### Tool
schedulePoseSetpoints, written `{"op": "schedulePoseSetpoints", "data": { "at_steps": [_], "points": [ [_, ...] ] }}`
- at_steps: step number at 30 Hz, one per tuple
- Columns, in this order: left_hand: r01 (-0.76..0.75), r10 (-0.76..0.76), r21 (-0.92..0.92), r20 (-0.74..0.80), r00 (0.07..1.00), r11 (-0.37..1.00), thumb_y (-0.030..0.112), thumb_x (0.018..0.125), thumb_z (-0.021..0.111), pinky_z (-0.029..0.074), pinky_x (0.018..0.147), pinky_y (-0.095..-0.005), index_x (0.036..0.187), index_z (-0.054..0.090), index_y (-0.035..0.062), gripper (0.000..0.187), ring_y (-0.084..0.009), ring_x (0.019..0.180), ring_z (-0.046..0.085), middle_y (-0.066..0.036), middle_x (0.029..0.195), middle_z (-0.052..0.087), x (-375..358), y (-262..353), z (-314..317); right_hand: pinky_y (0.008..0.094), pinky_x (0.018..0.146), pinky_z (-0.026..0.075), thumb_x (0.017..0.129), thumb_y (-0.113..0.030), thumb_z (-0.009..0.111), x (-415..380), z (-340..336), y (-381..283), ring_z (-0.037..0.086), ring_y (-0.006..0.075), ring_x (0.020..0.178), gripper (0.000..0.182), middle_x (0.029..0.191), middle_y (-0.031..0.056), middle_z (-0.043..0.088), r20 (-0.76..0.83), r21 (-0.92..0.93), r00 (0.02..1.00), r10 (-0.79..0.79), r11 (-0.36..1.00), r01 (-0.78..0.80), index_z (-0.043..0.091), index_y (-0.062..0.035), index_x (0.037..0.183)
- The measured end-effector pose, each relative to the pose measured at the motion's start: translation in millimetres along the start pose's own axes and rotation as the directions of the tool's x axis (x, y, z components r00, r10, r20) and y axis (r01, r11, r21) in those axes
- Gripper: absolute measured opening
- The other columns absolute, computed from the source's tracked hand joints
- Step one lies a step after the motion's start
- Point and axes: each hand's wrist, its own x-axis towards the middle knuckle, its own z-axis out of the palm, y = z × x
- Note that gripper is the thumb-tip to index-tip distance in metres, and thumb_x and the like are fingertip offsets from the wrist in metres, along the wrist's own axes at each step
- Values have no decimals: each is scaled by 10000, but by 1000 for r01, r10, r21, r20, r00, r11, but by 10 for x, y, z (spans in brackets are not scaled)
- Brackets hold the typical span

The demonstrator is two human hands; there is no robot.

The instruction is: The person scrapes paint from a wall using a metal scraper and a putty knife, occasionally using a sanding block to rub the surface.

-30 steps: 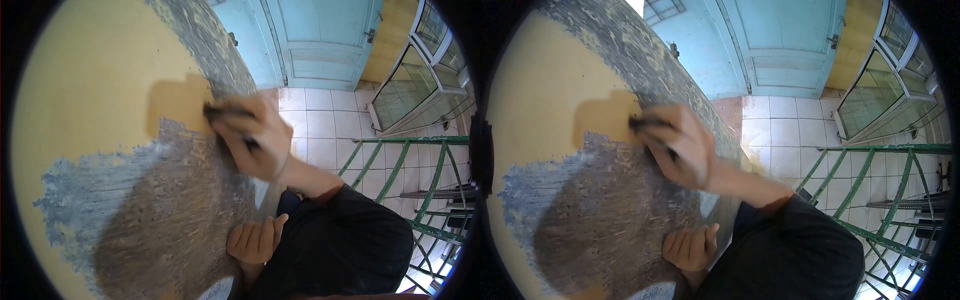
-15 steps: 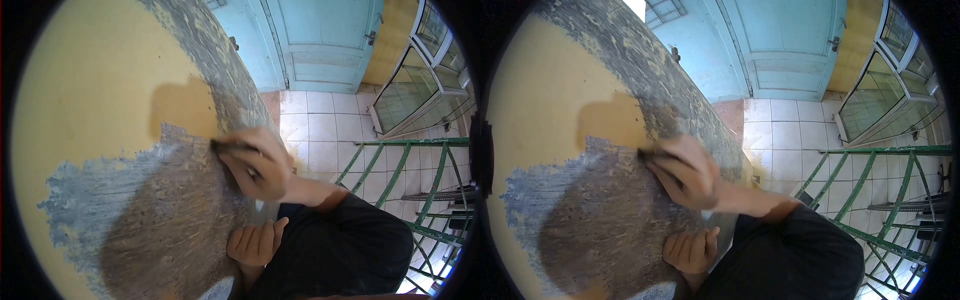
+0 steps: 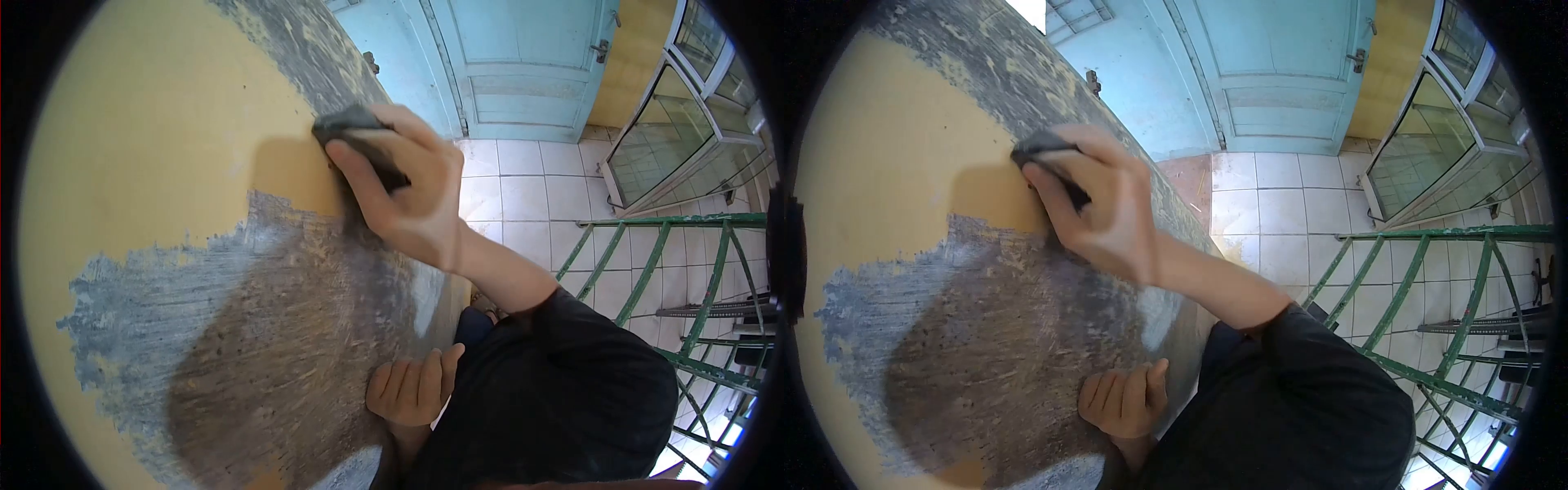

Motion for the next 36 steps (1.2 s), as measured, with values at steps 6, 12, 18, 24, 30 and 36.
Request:
{"op": "schedulePoseSetpoints", "data": {
  "at_steps": [6,12,18,24,30,36],
  "points": [
    [-14,13,-17,-20,1000,1000,256,944,776,360,486,-319,683,611,87,352,-170,464,530,-20,521,523,16,-25,16,281,669,576,828,12,809,-429,-66,-160,732,222,858,114,1096,154,744,16,39,996,-93,995,92,759,-7,929],
    [-4,4,-8,-5,1000,1000,260,951,769,355,481,-317,671,596,88,371,-170,464,528,-19,534,530,-5,-2,3,324,694,566,860,-4,782,234,-78,-70,729,259,827,56,999,164,749,148,-103,967,206,976,-193,772,15,911],
    [-12,12,-10,22,1000,1000,261,954,765,357,482,-320,697,599,86,353,-174,466,532,-21,540,536,14,-22,-21,302,736,603,854,-15,794,-225,-11,-263,760,251,867,68,1008,164,751,1,-24,999,32,999,-32,786,4,919],
    [-5,5,-11,-6,1000,1000,265,947,772,363,482,-320,699,611,87,345,-181,475,552,-16,543,542,-32,-17,12,294,709,585,862,-54,799,319,68,6,751,242,848,118,965,163,750,12,-139,985,174,975,-171,769,36,932],
    [-6,6,-10,11,1000,1000,254,945,774,375,487,-325,700,615,91,335,-180,477,554,-20,547,547,16,-33,-16,288,662,557,881,-54,784,-152,53,-319,727,202,775,113,942,162,749,-53,23,994,90,996,-89,768,35,949],
    [13,-13,-11,-16,1000,1000,248,955,764,381,496,-323,669,597,94,365,-186,477,535,-19,538,517,-28,4,-22,335,641,502,891,-144,777,472,157,38,682,200,719,180,864,147,715,-47,-14,966,254,967,-255,756,30,853]
  ]
}}
